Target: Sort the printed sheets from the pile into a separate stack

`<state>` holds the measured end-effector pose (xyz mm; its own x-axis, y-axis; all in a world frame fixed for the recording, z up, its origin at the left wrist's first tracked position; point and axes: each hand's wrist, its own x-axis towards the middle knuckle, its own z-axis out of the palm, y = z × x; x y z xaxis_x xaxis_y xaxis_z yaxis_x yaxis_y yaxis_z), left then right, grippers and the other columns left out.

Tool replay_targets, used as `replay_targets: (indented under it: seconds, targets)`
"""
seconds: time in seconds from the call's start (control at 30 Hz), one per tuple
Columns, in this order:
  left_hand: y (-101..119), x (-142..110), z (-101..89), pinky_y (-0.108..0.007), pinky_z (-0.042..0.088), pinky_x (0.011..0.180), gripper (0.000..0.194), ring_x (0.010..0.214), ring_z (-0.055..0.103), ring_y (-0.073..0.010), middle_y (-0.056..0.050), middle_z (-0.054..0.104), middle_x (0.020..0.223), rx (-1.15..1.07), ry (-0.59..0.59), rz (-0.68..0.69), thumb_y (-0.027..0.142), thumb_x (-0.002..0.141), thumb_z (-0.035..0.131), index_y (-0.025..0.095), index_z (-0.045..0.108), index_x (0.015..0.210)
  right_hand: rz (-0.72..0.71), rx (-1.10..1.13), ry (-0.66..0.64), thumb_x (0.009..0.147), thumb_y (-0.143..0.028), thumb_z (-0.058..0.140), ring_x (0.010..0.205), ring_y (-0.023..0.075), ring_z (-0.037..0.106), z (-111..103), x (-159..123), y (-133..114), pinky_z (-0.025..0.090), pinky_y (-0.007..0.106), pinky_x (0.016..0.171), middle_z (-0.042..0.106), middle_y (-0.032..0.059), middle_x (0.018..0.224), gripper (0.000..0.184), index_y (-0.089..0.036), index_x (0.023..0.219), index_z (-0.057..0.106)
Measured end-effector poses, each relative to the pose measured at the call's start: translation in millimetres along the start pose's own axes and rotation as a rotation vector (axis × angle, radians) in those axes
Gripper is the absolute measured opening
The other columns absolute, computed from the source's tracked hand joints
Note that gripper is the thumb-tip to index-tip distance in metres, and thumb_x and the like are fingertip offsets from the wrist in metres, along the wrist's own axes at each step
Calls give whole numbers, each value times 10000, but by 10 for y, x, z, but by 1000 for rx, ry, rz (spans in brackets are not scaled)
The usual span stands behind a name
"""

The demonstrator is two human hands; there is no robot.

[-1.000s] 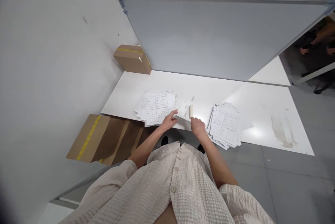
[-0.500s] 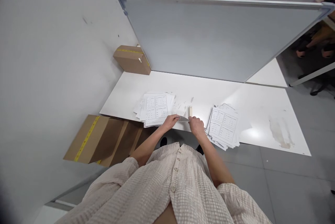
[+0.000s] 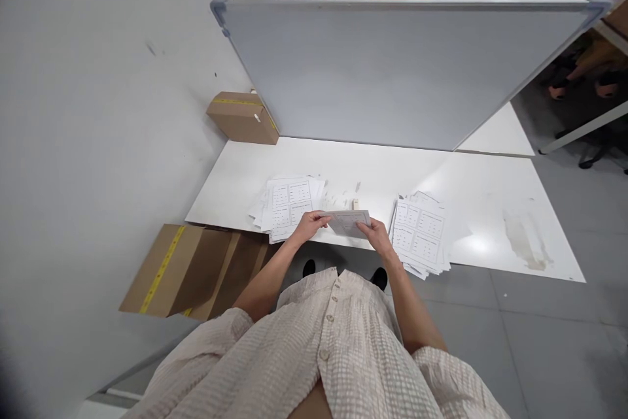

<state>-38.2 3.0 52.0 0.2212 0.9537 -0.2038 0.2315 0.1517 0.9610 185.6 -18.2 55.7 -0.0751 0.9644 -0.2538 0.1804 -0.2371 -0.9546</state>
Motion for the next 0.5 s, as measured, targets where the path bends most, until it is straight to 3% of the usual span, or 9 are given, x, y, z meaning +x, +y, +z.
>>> replay_targets:
  seconds: [0.17, 0.5]
  targets:
    - [199, -104, 71, -258, 439, 762, 244, 858, 577, -163, -28, 650, 912, 151, 15, 160, 360, 756, 512, 206, 656, 879, -86, -73, -2, 709, -392, 561, 794, 183, 561, -61, -14, 137, 423, 303, 719, 644, 42, 871, 254, -197, 843, 652]
    - [11, -55, 138, -231, 433, 668, 260, 730, 567, -131, -13, 649, 818, 236, 5, 43, 319, 773, 465, 201, 640, 926, -45, -85, 31, 695, -409, 541, 749, 191, 568, -13, 75, 366, 432, 310, 666, 642, 52, 839, 255, -188, 779, 637]
